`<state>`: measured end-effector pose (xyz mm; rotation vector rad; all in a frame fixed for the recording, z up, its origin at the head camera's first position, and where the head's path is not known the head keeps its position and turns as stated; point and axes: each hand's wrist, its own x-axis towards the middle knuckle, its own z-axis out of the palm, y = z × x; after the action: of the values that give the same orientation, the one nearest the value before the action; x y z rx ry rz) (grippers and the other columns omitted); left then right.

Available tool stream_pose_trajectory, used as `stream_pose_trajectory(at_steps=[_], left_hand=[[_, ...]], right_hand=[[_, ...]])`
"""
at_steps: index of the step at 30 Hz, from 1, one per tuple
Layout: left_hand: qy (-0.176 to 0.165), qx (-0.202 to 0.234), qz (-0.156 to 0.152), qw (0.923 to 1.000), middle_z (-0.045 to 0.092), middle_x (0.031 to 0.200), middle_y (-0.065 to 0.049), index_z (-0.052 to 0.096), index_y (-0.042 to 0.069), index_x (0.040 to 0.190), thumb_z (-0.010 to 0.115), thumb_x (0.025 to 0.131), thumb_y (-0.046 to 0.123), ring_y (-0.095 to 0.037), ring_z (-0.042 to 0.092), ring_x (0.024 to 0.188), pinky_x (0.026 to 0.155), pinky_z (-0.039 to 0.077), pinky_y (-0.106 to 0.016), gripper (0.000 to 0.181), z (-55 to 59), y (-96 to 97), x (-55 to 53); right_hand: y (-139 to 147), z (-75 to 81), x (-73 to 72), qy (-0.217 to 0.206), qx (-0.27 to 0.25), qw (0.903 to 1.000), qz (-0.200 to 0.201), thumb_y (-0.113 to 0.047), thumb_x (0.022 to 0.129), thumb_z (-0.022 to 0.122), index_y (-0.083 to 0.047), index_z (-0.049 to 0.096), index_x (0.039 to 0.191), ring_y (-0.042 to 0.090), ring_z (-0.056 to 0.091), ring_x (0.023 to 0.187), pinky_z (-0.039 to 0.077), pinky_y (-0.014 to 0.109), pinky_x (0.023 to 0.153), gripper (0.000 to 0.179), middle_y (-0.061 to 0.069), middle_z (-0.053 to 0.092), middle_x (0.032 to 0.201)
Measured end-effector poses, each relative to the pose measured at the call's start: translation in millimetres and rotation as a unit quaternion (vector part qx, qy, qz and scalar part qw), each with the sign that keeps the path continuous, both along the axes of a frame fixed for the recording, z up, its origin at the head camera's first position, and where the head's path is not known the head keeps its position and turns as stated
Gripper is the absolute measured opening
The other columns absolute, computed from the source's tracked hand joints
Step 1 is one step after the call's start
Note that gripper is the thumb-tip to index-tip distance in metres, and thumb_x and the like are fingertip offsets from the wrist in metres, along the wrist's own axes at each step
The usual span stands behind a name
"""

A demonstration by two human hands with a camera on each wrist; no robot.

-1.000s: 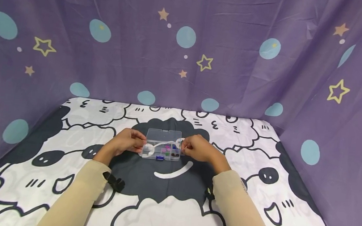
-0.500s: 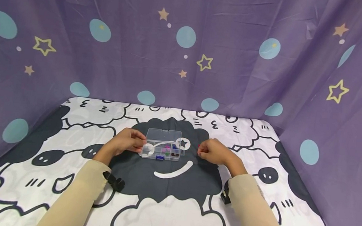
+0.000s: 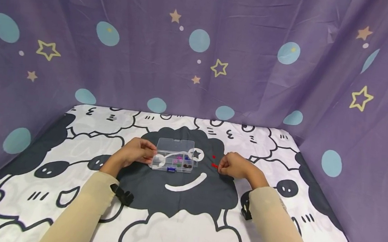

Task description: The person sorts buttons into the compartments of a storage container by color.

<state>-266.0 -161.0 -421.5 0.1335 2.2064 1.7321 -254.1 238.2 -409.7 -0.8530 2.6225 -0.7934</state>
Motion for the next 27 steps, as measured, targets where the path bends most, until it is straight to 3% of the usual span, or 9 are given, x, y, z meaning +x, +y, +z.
stream_pose_trajectory(at_steps=[12,19,27], left_hand=[[-0.004,-0.006,0.002,1.0,0.067,0.103,-0.02,0.065,-0.011,0.118,0.07,0.096,0.0,-0.019,0.071,0.072,0.067,0.064,-0.031,0.025,-0.5,0.0,-1.0],[0.001,-0.004,-0.002,1.0,0.067,0.103,-0.021,0.065,-0.011,0.118,0.069,0.096,0.001,-0.019,0.071,0.071,0.067,0.064,-0.031,0.025,-2.1,0.2,-2.0],[0.002,-0.008,-0.002,1.0,0.066,0.103,-0.021,0.065,-0.011,0.118,0.069,0.097,0.001,-0.019,0.071,0.071,0.067,0.064,-0.031,0.025,-0.9,0.0,-1.1]], right_hand=[[-10.6,-1.6,-4.6,-0.005,0.031,0.9988,-0.036,-0.022,0.091,0.081,-0.014,0.072,0.076,0.008,0.05,0.057,0.043,0.024,0.053,0.019,-0.009,0.06,0.064],[-16.6,1.4,-6.4,0.009,0.059,0.9963,-0.061,-0.021,0.091,0.079,-0.012,0.07,0.074,0.01,0.051,0.057,0.044,0.026,0.054,0.021,-0.007,0.059,0.063],[-20.1,2.4,-8.9,-0.007,0.07,0.9941,-0.083,-0.017,0.088,0.079,-0.011,0.072,0.079,0.011,0.056,0.064,0.049,0.028,0.062,0.013,-0.005,0.067,0.071]])
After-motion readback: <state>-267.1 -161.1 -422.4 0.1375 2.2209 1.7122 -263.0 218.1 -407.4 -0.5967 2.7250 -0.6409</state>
